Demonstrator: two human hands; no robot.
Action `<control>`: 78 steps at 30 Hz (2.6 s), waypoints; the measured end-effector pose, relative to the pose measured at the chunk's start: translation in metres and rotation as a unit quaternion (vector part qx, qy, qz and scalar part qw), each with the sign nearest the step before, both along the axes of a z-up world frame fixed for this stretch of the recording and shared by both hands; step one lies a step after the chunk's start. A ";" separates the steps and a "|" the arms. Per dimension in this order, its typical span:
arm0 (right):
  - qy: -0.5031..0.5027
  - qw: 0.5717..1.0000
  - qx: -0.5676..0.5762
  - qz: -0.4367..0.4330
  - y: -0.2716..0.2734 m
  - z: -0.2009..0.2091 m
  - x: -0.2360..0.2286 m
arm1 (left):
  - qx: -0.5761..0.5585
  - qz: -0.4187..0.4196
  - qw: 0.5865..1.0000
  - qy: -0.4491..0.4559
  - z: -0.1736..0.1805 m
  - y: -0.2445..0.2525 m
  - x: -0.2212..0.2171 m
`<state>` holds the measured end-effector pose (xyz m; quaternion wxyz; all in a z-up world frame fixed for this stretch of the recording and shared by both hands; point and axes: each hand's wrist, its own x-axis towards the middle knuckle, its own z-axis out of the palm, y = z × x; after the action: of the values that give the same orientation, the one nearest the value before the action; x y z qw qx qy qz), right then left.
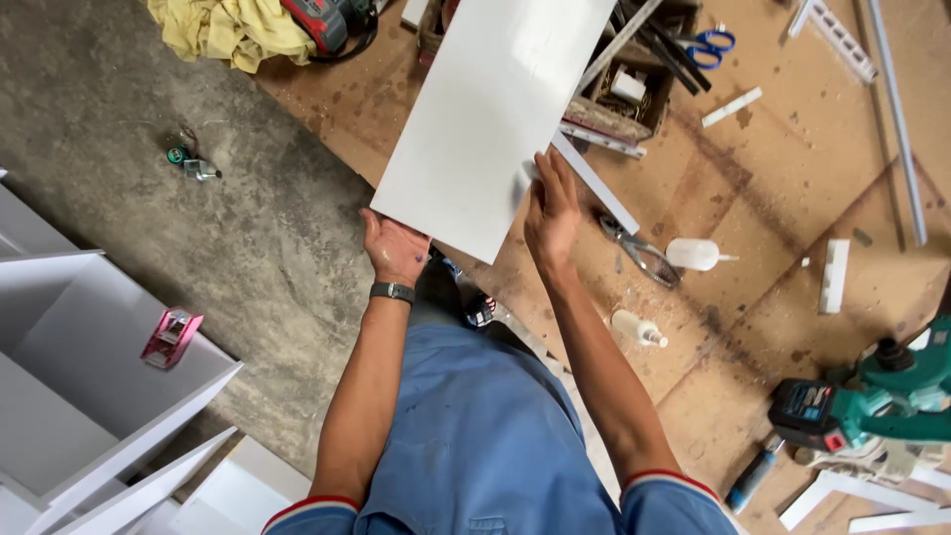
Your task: Cleaning and wiping a white furniture panel on a workshop workbench using a cloth and cleaning liquid.
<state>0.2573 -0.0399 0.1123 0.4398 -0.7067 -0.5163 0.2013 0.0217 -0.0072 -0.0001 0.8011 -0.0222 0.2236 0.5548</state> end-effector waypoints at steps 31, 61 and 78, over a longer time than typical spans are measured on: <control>-0.347 0.893 -0.259 0.123 0.232 -0.039 0.061 | -0.089 0.033 0.994 0.047 0.043 -0.001 0.011; -0.210 0.970 0.002 0.123 0.170 -0.062 0.016 | -0.059 0.065 0.987 0.134 0.058 0.039 0.002; -0.173 0.981 -0.045 0.080 0.189 -0.038 0.007 | -0.073 0.065 0.988 0.121 0.059 0.041 0.003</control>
<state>0.2639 0.1491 0.0746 0.2943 -0.7065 -0.6297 0.1332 0.0251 0.0334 0.0592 0.7269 -0.0276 0.3564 0.5864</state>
